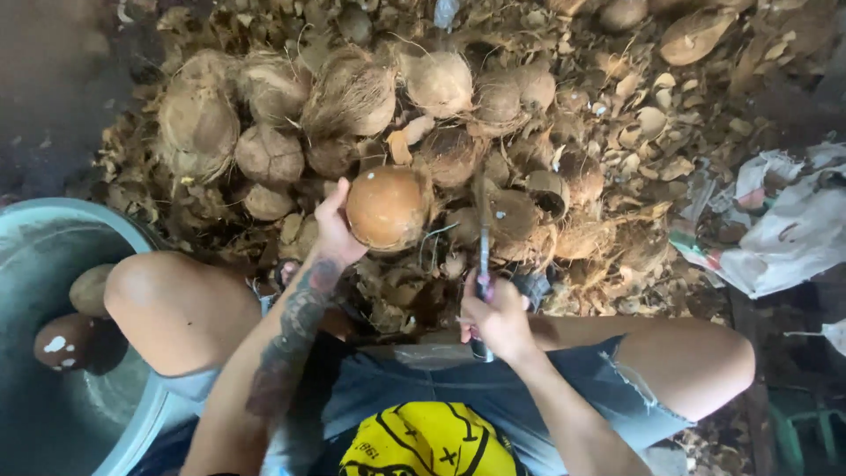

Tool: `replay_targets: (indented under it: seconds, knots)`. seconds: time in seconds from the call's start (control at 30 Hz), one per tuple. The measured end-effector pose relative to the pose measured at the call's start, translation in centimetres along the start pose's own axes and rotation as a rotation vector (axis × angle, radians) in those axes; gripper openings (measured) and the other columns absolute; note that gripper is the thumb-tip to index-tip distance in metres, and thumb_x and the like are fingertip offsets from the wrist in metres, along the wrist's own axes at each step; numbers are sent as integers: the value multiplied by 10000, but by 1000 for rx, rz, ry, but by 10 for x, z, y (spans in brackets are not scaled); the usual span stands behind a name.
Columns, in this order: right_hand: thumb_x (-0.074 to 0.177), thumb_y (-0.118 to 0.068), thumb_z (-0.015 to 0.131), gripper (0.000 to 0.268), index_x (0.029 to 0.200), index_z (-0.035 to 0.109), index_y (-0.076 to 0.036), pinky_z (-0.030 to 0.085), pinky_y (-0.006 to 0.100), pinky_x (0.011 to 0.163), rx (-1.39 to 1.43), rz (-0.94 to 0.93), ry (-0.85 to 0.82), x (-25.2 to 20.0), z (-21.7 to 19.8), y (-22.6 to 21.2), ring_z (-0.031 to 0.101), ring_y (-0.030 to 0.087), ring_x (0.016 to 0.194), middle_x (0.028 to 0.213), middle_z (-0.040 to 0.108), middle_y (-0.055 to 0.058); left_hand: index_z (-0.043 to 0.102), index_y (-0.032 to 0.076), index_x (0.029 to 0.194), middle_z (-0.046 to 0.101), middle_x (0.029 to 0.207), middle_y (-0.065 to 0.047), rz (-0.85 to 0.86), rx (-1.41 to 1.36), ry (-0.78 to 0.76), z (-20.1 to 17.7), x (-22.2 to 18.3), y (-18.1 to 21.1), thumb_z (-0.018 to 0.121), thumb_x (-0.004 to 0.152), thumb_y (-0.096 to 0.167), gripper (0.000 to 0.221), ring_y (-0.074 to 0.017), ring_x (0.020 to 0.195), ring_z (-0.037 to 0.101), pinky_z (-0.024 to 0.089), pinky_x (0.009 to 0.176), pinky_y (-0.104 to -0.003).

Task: The person is sitting and using a knife to scrape the remaining fibers and husks off of coconuts, then placing the cleaned coconuts into a large metal basin.

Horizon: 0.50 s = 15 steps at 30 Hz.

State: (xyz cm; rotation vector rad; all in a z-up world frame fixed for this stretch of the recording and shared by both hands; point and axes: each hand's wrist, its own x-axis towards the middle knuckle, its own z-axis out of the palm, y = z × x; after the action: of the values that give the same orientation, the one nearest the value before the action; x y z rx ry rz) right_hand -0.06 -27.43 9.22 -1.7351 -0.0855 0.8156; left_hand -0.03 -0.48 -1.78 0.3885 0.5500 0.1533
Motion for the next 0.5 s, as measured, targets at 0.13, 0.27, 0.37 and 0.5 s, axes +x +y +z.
replay_targets:
  seconds: [0.13, 0.27, 0.37, 0.5]
  knots:
    - [706, 224, 550, 284, 636, 606, -46, 594, 294, 580, 22, -838, -81, -26, -12, -47, 704, 258, 458, 541, 667, 110, 773, 127, 1222, 782, 1193, -149, -94, 148, 97, -36, 11, -18, 818, 831, 541, 572, -329, 1041, 772, 620, 974, -476]
    - [723, -12, 684, 77, 752, 635, -64, 613, 385, 608, -331, -1036, 31, 15, -24, 56, 712, 292, 591, 670, 694, 120, 750, 118, 1259, 770, 1232, -163, -131, 269, 264, -22, 6, -23, 852, 780, 571, 667, -331, 1109, 749, 598, 1006, -492]
    - [756, -109, 659, 97, 793, 669, -20, 514, 511, 607, -614, -399, -38, 27, -15, 119, 708, 393, 649, 670, 677, 203, 752, 139, 1271, 770, 1242, -154, -122, 309, 209, -17, 2, -24, 854, 780, 527, 634, -317, 1111, 750, 602, 991, -476]
    - [827, -189, 681, 226, 964, 731, -15, 632, 539, 766, -766, 48, -25, -7, 4, 65, 788, 421, 846, 826, 779, 231, 776, 145, 1200, 787, 1186, -145, -134, 155, 156, 7, -17, -17, 812, 796, 417, 488, -342, 1037, 774, 623, 912, -490]
